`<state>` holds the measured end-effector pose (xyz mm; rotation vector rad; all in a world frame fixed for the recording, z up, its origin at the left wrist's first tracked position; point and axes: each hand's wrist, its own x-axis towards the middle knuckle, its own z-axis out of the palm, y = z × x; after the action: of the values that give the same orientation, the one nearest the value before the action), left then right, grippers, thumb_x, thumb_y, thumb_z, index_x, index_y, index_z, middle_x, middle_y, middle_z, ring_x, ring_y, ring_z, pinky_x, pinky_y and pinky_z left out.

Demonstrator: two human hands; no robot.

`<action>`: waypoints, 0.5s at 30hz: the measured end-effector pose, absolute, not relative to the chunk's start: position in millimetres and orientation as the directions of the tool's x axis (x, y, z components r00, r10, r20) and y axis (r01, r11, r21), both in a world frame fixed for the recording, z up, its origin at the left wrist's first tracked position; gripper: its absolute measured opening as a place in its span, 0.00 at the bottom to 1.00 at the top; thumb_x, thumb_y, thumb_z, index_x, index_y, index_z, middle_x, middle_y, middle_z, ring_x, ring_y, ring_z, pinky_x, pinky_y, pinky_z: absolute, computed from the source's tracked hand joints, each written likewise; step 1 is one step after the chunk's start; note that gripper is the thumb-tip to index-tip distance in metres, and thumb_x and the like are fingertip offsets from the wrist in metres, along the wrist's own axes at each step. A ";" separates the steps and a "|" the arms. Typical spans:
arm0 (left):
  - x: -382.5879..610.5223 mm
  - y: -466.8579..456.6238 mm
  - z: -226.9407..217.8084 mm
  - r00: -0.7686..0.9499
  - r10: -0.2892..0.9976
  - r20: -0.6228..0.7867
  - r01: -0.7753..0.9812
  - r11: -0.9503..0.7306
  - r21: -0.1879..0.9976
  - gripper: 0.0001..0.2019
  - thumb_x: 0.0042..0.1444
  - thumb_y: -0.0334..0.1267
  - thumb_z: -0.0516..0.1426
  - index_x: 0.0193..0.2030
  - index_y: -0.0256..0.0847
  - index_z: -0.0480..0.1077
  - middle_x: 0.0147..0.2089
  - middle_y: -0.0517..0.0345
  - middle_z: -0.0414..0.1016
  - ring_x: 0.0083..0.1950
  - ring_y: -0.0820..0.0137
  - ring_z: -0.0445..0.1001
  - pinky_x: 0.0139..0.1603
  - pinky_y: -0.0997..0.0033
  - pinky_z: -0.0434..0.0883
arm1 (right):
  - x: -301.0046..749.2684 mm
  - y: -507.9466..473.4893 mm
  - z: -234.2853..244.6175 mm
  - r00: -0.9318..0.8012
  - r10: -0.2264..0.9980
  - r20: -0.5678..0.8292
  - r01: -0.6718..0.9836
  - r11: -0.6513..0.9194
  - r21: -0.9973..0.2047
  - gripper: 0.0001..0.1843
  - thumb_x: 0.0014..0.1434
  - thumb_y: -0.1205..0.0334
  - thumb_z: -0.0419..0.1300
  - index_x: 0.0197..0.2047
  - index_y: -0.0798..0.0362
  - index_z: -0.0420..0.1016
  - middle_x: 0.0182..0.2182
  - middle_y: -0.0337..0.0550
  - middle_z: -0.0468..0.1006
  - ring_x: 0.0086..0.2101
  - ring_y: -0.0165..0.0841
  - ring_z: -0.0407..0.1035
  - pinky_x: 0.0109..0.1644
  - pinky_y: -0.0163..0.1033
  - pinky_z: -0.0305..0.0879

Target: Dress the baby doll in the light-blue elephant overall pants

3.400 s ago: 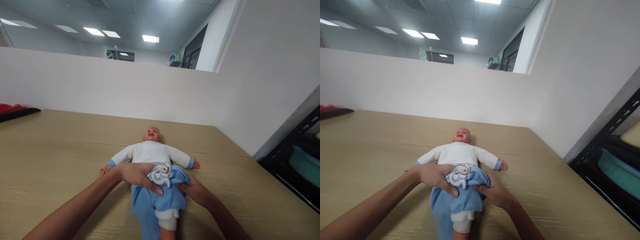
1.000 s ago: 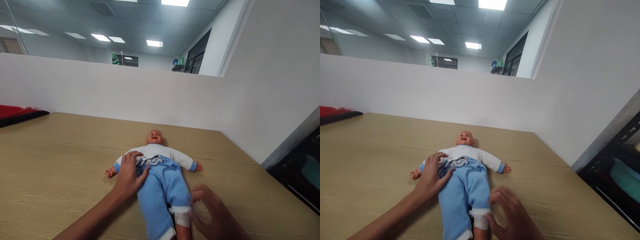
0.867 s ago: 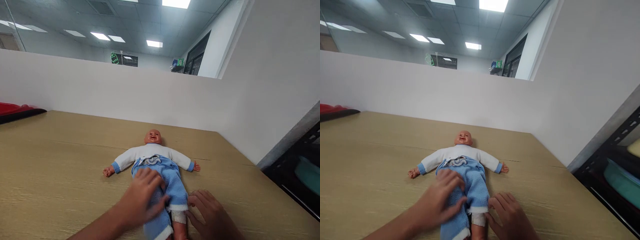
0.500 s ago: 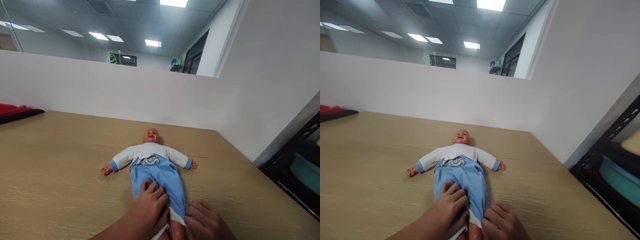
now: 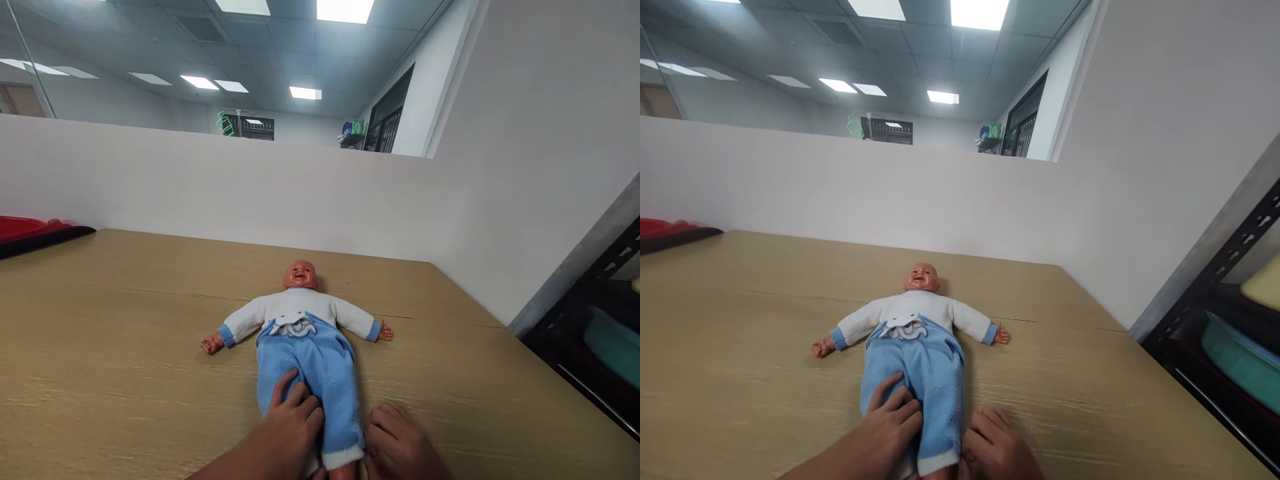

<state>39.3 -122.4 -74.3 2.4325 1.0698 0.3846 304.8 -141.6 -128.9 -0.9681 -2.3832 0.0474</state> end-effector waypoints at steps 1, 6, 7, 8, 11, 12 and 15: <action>36.5 -122.4 -66.5 0.687 0.724 0.063 0.583 -0.600 0.548 0.18 0.44 0.43 0.72 0.42 0.46 0.75 0.48 0.50 0.80 0.58 0.48 0.71 0.77 0.39 0.40 | 307.4 -142.3 -124.0 -0.645 0.616 0.452 0.582 0.779 -0.231 0.08 0.60 0.71 0.61 0.34 0.49 0.69 0.31 0.38 0.75 0.33 0.35 0.69 0.40 0.42 0.61; 9.9 -113.7 -33.4 0.717 0.675 0.173 0.357 -0.569 0.741 0.08 0.66 0.46 0.59 0.39 0.46 0.74 0.49 0.56 0.77 0.56 0.60 0.71 0.67 0.53 0.58 | 321.3 -133.3 -92.9 -0.502 0.829 0.246 0.543 0.524 -0.656 0.11 0.72 0.54 0.57 0.37 0.49 0.71 0.34 0.39 0.75 0.37 0.36 0.71 0.43 0.41 0.63; 2.5 -107.6 -35.6 0.636 0.724 0.266 0.333 -0.569 0.752 0.10 0.69 0.46 0.55 0.41 0.45 0.72 0.49 0.54 0.75 0.55 0.60 0.70 0.63 0.56 0.62 | 322.3 -125.9 -90.1 -0.379 0.899 0.220 0.526 0.405 -0.748 0.15 0.73 0.50 0.54 0.38 0.49 0.70 0.34 0.40 0.74 0.38 0.37 0.70 0.44 0.41 0.64; -5.3 -99.7 -41.4 0.502 0.785 0.364 0.337 -0.565 0.754 0.11 0.71 0.46 0.52 0.43 0.45 0.71 0.50 0.53 0.74 0.54 0.60 0.70 0.61 0.57 0.63 | 322.1 -116.1 -88.7 -0.273 0.941 0.199 0.482 0.313 -0.818 0.17 0.74 0.46 0.52 0.39 0.49 0.70 0.35 0.41 0.74 0.39 0.38 0.70 0.45 0.42 0.65; -28.6 -69.2 -70.4 0.015 0.895 0.446 0.426 -0.409 0.807 0.15 0.68 0.51 0.55 0.51 0.43 0.68 0.52 0.49 0.73 0.54 0.56 0.68 0.60 0.55 0.63 | 313.2 -77.3 -86.4 -0.173 0.974 0.146 0.360 0.200 -0.911 0.22 0.71 0.39 0.53 0.48 0.49 0.72 0.45 0.46 0.76 0.48 0.43 0.71 0.54 0.46 0.66; -35.4 -59.0 -79.7 -0.053 0.918 0.392 0.405 -0.339 0.849 0.19 0.66 0.54 0.57 0.53 0.42 0.68 0.52 0.49 0.73 0.54 0.55 0.69 0.60 0.54 0.64 | 307.4 -63.4 -83.9 -0.191 0.972 0.141 0.347 0.201 -0.916 0.24 0.70 0.37 0.54 0.50 0.49 0.73 0.49 0.47 0.76 0.52 0.45 0.70 0.57 0.47 0.65; -50.1 -37.5 -94.1 0.085 0.984 0.158 0.284 -0.176 0.943 0.24 0.62 0.60 0.59 0.50 0.40 0.72 0.50 0.50 0.77 0.54 0.52 0.71 0.60 0.55 0.66 | 284.8 -26.5 -68.3 -0.277 0.949 0.152 0.358 0.249 -0.900 0.26 0.68 0.36 0.56 0.52 0.50 0.74 0.50 0.48 0.77 0.53 0.45 0.69 0.59 0.47 0.65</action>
<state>-50.1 -37.5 -94.1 1.5833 1.2907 1.1338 284.8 -26.5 -68.3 -1.2027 -1.7796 1.0071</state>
